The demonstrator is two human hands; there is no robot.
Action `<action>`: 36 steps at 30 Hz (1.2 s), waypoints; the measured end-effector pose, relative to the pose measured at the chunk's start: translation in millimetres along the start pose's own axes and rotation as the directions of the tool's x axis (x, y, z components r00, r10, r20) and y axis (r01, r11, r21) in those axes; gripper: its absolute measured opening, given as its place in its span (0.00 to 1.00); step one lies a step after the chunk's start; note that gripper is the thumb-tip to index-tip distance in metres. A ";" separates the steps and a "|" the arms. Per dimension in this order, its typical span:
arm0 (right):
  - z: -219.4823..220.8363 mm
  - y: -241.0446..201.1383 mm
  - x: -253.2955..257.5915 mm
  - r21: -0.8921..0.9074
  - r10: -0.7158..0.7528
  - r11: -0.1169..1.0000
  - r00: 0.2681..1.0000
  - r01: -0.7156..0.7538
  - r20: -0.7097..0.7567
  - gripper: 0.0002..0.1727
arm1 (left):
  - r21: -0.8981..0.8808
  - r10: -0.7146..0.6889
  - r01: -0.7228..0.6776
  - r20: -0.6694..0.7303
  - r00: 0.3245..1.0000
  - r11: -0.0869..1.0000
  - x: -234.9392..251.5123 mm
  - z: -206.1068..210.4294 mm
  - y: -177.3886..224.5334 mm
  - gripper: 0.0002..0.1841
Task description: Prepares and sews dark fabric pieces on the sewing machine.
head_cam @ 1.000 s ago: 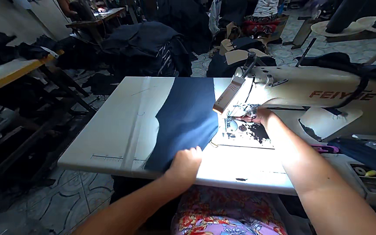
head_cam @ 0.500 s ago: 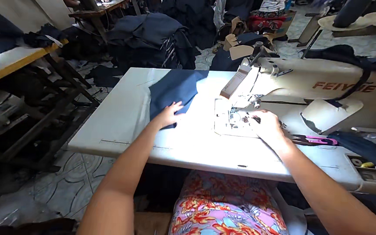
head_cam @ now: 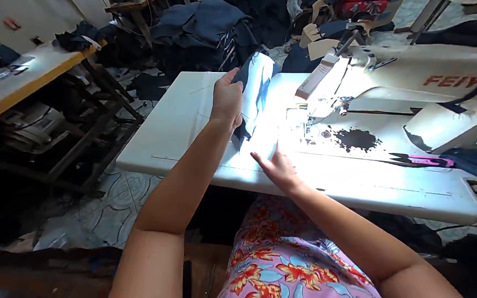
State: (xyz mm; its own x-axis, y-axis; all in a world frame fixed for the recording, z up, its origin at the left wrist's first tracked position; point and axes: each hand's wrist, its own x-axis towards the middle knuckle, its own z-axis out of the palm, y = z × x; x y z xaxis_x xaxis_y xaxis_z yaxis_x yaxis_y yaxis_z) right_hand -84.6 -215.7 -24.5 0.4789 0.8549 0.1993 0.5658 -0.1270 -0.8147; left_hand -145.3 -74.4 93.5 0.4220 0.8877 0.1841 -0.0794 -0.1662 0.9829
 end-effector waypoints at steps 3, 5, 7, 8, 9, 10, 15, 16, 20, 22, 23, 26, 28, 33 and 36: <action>28.7 -2.4 17.8 -0.050 -0.196 0.981 0.968 0.190 -0.157 0.58 | 0.006 0.008 -0.008 -0.021 1.000 1.000 -17.6 -3.3 10.8 0.23; 31.9 6.0 36.8 -0.218 -0.358 0.924 0.909 0.313 -0.211 0.51 | 0.052 0.023 -0.020 -0.055 0.998 0.998 -15.6 -12.6 6.8 0.21; 20.9 15.3 52.2 -0.326 -0.448 0.868 0.875 0.375 -0.185 0.40 | 0.137 0.041 -0.026 -0.112 0.993 0.990 -6.5 -28.9 -2.7 0.21; 12.2 16.5 55.9 -0.363 -0.462 0.849 0.873 0.384 -0.158 0.34 | 0.203 0.066 -0.035 -0.146 0.987 0.979 -2.3 -37.5 -7.6 0.21; 2.6 14.9 57.0 -0.418 -0.475 0.822 0.871 0.387 -0.128 0.29 | 0.285 0.107 -0.057 -0.164 0.981 0.957 -0.9 -45.2 -11.1 0.21; -8.0 10.0 54.8 -0.472 -0.472 0.795 0.878 0.382 -0.084 0.26 | 0.400 0.175 -0.103 -0.147 0.974 0.911 -4.2 -50.0 -12.8 0.22; -33.7 -0.8 -0.7 -0.644 -0.281 0.687 0.940 0.337 0.193 0.12 | 0.755 0.387 -0.553 0.421 0.820 0.352 -93.5 -13.2 -45.7 0.28; -31.3 8.3 -16.4 -0.627 -0.266 0.704 0.942 0.334 0.203 0.11 | 0.726 0.298 -0.604 0.528 0.795 0.327 -113.5 -2.4 -64.4 0.28; -27.9 52.8 -68.5 -0.566 -0.359 0.755 0.931 0.331 0.065 0.11 | 0.604 0.069 -0.657 0.710 0.701 0.452 -135.2 7.7 -123.0 0.23; -29.9 62.7 -83.6 -0.522 -0.352 0.795 0.936 0.311 0.022 0.18 | 0.516 0.209 -0.689 0.703 0.680 0.509 -131.8 3.6 -132.7 0.16; -29.5 67.0 -87.9 -0.502 -0.354 0.808 0.935 0.309 0.006 0.20 | 0.483 0.266 -0.703 0.691 0.673 0.523 -130.6 2.9 -134.3 0.12; -25.9 74.5 -91.7 -0.479 -0.378 0.820 0.925 0.313 -0.043 0.21 | 0.446 0.352 -0.727 0.664 0.660 0.522 -131.0 4.6 -135.3 0.09; -24.0 75.2 -90.6 -0.470 -0.385 0.827 0.920 0.309 -0.073 0.20 | 0.435 0.350 -0.734 0.676 0.649 0.522 -128.8 5.9 -134.6 0.10; -20.3 77.9 -88.7 -0.521 -0.370 0.811 0.923 0.267 -0.102 0.25 | 0.316 0.262 -0.736 0.791 0.553 0.599 -111.6 -5.5 -127.4 0.12; -14.7 72.0 -89.9 -0.610 -0.326 0.759 0.944 0.226 -0.055 0.39 | 0.262 0.313 -0.736 0.779 0.543 0.624 -105.7 -8.7 -131.4 0.07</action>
State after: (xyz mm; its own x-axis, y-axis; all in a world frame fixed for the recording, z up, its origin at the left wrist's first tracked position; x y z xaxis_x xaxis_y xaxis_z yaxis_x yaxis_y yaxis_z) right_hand -77.0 -309.2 -93.1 0.3048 0.8206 0.4834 0.9475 -0.2099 -0.2412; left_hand -187.3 -142.7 -55.1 0.9079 0.0956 0.4082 -0.1233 -0.8697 0.4779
